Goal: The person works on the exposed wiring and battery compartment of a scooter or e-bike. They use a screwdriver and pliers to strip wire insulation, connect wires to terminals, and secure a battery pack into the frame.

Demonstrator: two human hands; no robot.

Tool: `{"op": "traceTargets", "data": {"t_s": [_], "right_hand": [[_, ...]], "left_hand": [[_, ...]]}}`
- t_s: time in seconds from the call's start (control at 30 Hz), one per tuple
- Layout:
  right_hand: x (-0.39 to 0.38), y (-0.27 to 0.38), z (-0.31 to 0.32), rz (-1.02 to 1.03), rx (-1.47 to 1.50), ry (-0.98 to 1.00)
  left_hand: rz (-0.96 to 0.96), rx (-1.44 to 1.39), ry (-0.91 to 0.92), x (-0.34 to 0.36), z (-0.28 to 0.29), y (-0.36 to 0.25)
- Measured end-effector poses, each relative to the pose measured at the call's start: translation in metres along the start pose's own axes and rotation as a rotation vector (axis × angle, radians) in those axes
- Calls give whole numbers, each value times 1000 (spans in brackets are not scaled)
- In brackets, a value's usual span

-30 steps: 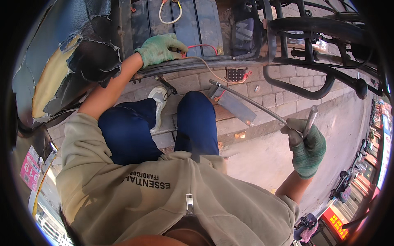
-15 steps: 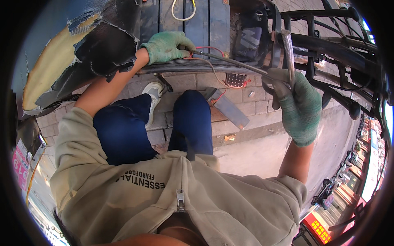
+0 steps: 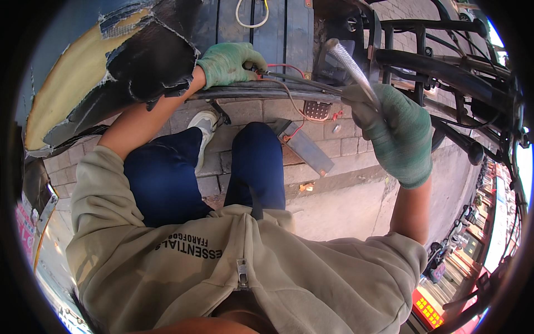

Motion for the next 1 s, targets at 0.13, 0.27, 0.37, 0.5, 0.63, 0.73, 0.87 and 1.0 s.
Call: {"op": "traceTargets", "data": {"t_s": [0.13,0.27,0.37,0.5,0.63,0.73,0.87,1.0], "right_hand": [[5,21,-3,301,-235,28],[6,32,-10,435,-299,88],[10,39,-12,396,-328,117],[34,60,-13,445,-424,222],[69,74,-26,571,-374,400],[71,88,-36,688,-396,371],[70,74,-43,221,-140,490],[76,52,-36,-228,462,312]], "left_hand": [[7,-10,-23,1,-2,3],[-9,-60,2,5,-11,14],[-69,-215,-6,5,-10,16],[-72,-43,-6,2,-6,12],[-45,-43,2,-2,0,6],[-30,-72,20,-2,2,4],[-21,-101,20,-4,3,3],[6,-129,43,-5,0,4]]}}
Point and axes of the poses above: each hand's wrist, its own x-axis towards the middle knuckle, its own z-axis out of the back of the hand, y = z × x, the point moved 7 cm from there along x, towards the middle knuckle
